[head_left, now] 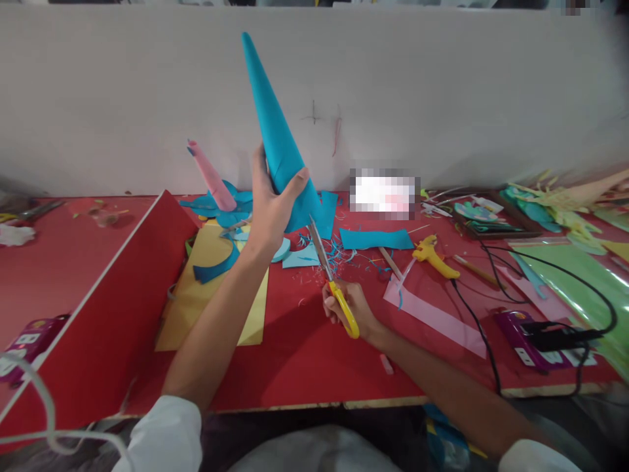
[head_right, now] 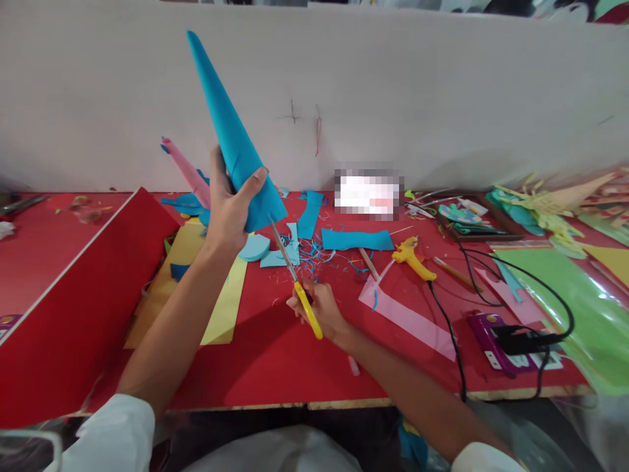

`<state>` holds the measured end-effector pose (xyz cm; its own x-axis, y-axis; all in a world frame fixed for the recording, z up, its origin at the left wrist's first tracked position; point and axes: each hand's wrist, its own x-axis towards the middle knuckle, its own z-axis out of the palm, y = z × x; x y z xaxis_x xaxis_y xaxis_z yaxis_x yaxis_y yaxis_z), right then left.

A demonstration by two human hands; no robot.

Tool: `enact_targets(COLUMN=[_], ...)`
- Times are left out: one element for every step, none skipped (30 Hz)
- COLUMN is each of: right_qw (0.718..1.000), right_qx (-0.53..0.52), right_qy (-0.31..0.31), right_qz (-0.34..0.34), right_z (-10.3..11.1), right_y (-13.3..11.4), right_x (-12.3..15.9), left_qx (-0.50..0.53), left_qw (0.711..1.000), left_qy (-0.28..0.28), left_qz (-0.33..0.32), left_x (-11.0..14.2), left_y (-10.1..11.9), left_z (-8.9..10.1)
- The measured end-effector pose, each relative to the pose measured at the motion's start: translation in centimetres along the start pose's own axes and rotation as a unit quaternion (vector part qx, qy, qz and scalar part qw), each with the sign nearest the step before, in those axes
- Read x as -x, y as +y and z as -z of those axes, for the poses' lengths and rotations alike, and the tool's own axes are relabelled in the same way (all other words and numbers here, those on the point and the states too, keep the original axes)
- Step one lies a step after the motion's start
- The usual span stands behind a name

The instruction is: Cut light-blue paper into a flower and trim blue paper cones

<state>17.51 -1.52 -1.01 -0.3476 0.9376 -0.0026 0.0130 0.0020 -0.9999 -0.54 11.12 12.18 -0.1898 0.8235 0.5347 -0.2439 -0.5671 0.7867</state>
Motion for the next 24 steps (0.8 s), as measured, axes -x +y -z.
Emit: enact_targets(right_qw=[1.0, 1.0, 1.0, 1.0, 1.0, 1.0, 1.0, 0.999, 0.999, 0.999, 0.998, 0.998, 0.998, 0.998, 0.998, 0.998, 0.998, 0.998, 0.998, 0.998, 0.998, 0.997, 0.997, 0.997], right_qx=[0.003, 0.004, 0.003, 0.001, -0.003, -0.007, -0.011, -0.015, -0.018, -0.023, -0.028, -0.034, -0.04, -0.046, -0.051, -0.054, -0.056, -0.058, -0.057, -0.055, -0.05, -0.044, -0.036, -0.027], right_qy=[0.001, 0.001, 0.001, 0.002, 0.002, 0.002, 0.001, 0.002, 0.003, 0.004, 0.007, 0.013, 0.018, 0.022, 0.022, 0.017, 0.008, -0.004, -0.016, -0.026, -0.034, -0.038, -0.041, -0.043], right_qz=[0.001, 0.001, 0.001, 0.0, -0.003, -0.008, -0.017, -0.028, -0.038, -0.046, -0.05, -0.05, -0.048, -0.044, -0.04, -0.034, -0.025, -0.012, 0.004, 0.02, 0.034, 0.045, 0.051, 0.052], right_z=[0.0, 0.0, 0.0, -0.1, -0.1, -0.1, -0.2, -0.2, -0.2, -0.2, -0.2, -0.1, -0.1, 0.0, 0.1, 0.1, 0.2, 0.2, 0.2, 0.1, 0.1, 0.1, 0.0, 0.0], right_y=[0.0, 0.1, 0.1, 0.0, -0.1, -0.2, -0.3, -0.4, -0.4, -0.4, -0.3, -0.2, 0.0, 0.2, 0.4, 0.6, 0.7, 0.7, 0.7, 0.7, 0.7, 0.6, 0.6, 0.6], right_x=[0.0, 0.0, 0.0, 0.0, 0.0, 0.0, 0.0, 0.0, -0.1, -0.2, -0.2, -0.3, -0.4, -0.4, -0.5, -0.5, -0.6, -0.6, -0.6, -0.5, -0.5, -0.5, -0.4, -0.4], left_qx=[0.006, 0.009, 0.01, 0.011, 0.011, 0.01, 0.007, 0.001, -0.007, -0.018, -0.026, -0.031, -0.03, -0.022, -0.014, -0.006, -0.001, -0.001, -0.003, -0.005, -0.006, -0.006, -0.007, -0.011], left_qw=[1.0, 1.0, 1.0, 1.0, 1.0, 1.0, 1.0, 1.0, 1.0, 0.999, 0.999, 0.998, 0.998, 0.998, 0.997, 0.997, 0.997, 0.997, 0.998, 0.998, 0.998, 0.998, 0.999, 0.999], left_qy=[0.0, -0.002, -0.003, -0.004, -0.004, -0.004, -0.004, -0.006, -0.009, -0.013, -0.019, -0.027, -0.035, -0.042, -0.045, -0.047, -0.046, -0.044, -0.044, -0.044, -0.042, -0.038, -0.031, -0.024], left_qz=[0.003, 0.006, 0.008, 0.008, 0.008, 0.009, 0.013, 0.019, 0.026, 0.032, 0.036, 0.04, 0.044, 0.048, 0.052, 0.056, 0.057, 0.056, 0.054, 0.053, 0.05, 0.047, 0.042, 0.035], left_x=[0.1, 0.1, 0.2, 0.2, 0.3, 0.4, 0.4, 0.5, 0.6, 0.7, 0.8, 0.8, 0.8, 0.8, 0.7, 0.7, 0.6, 0.5, 0.5, 0.4, 0.4, 0.3, 0.2, 0.2], left_y=[-0.1, -0.1, -0.1, -0.1, 0.0, 0.1, 0.3, 0.6, 0.9, 1.1, 1.4, 1.5, 1.6, 1.6, 1.5, 1.4, 1.2, 1.0, 0.9, 0.8, 0.7, 0.6, 0.6, 0.6], left_z=[-0.1, -0.2, -0.3, -0.3, -0.4, -0.5, -0.5, -0.6, -0.6, -0.7, -0.7, -0.7, -0.7, -0.6, -0.6, -0.6, -0.6, -0.6, -0.5, -0.5, -0.4, -0.3, -0.2, -0.1])
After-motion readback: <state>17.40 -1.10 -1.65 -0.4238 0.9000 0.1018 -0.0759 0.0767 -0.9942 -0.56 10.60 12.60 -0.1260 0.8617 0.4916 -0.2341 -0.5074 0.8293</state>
